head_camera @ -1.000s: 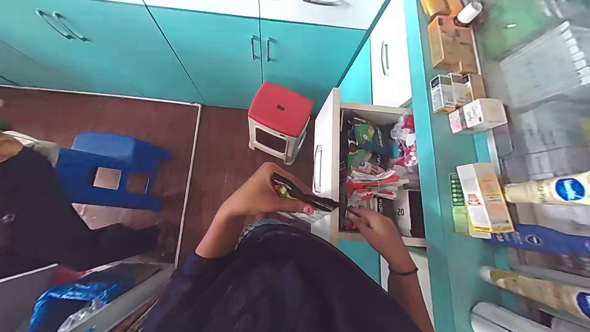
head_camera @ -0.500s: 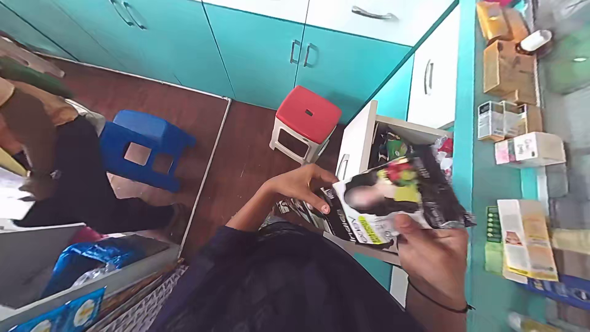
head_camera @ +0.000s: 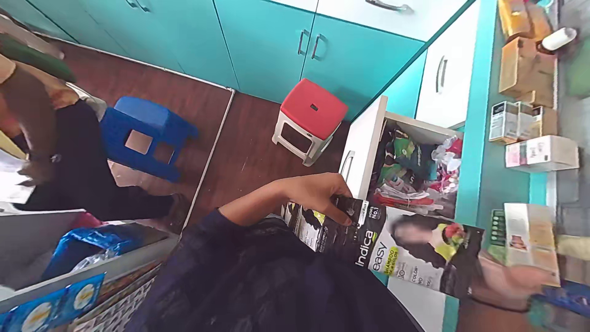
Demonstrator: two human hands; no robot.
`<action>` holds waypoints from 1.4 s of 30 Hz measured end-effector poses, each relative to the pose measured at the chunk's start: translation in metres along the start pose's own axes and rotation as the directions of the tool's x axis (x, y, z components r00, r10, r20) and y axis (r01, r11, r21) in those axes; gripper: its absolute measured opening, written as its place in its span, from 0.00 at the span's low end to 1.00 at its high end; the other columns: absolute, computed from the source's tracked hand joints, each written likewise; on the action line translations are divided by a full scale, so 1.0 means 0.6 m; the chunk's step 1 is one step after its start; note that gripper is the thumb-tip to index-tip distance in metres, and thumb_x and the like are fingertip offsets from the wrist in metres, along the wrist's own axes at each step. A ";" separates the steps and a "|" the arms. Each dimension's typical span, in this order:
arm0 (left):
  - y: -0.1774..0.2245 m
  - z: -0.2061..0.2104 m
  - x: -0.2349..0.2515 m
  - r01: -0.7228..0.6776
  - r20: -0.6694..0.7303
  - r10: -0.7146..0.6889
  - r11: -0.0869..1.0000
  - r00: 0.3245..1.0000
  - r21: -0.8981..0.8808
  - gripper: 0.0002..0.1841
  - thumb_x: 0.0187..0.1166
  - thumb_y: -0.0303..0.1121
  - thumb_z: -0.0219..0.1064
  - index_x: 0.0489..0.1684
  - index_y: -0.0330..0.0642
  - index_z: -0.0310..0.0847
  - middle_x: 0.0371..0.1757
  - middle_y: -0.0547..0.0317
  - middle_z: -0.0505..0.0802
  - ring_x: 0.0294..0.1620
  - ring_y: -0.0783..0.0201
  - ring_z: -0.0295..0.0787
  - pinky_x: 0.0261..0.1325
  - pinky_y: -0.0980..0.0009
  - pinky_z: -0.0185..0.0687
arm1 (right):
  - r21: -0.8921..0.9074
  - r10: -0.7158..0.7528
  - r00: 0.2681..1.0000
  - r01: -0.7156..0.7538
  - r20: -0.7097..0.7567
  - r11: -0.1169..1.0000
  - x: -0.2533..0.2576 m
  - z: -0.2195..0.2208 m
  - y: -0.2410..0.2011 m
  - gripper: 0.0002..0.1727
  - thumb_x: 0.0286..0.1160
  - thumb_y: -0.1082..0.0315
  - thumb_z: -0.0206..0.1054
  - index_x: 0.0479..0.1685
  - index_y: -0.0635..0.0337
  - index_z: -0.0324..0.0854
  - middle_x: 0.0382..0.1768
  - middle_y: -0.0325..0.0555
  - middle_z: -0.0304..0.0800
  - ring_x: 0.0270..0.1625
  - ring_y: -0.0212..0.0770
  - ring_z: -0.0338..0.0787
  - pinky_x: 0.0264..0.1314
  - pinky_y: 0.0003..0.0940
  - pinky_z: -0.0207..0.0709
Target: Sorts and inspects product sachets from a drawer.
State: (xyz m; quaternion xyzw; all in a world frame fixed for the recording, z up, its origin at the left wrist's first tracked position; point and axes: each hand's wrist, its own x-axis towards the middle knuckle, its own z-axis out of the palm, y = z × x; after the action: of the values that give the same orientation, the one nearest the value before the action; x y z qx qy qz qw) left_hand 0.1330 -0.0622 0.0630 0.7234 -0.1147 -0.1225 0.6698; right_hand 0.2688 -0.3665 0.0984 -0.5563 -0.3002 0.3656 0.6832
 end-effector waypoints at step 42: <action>0.018 0.011 -0.035 0.019 0.007 -0.019 0.985 1.000 -0.169 0.08 0.56 0.16 0.78 0.30 0.28 0.87 0.23 0.60 0.88 0.23 0.79 0.81 0.26 0.83 0.74 | -0.263 0.221 0.826 -0.091 0.519 0.960 0.111 0.034 0.039 0.07 0.67 0.53 0.80 0.42 0.37 0.94 0.37 0.16 0.93 0.40 0.15 0.89 0.46 0.14 0.85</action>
State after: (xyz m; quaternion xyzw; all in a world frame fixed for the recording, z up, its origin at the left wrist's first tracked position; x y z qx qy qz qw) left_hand 0.1108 -0.0621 0.0736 0.6645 -0.0987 -0.1400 0.7274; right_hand 0.2848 -0.2972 0.0800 -0.5268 -0.4745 0.5264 0.4693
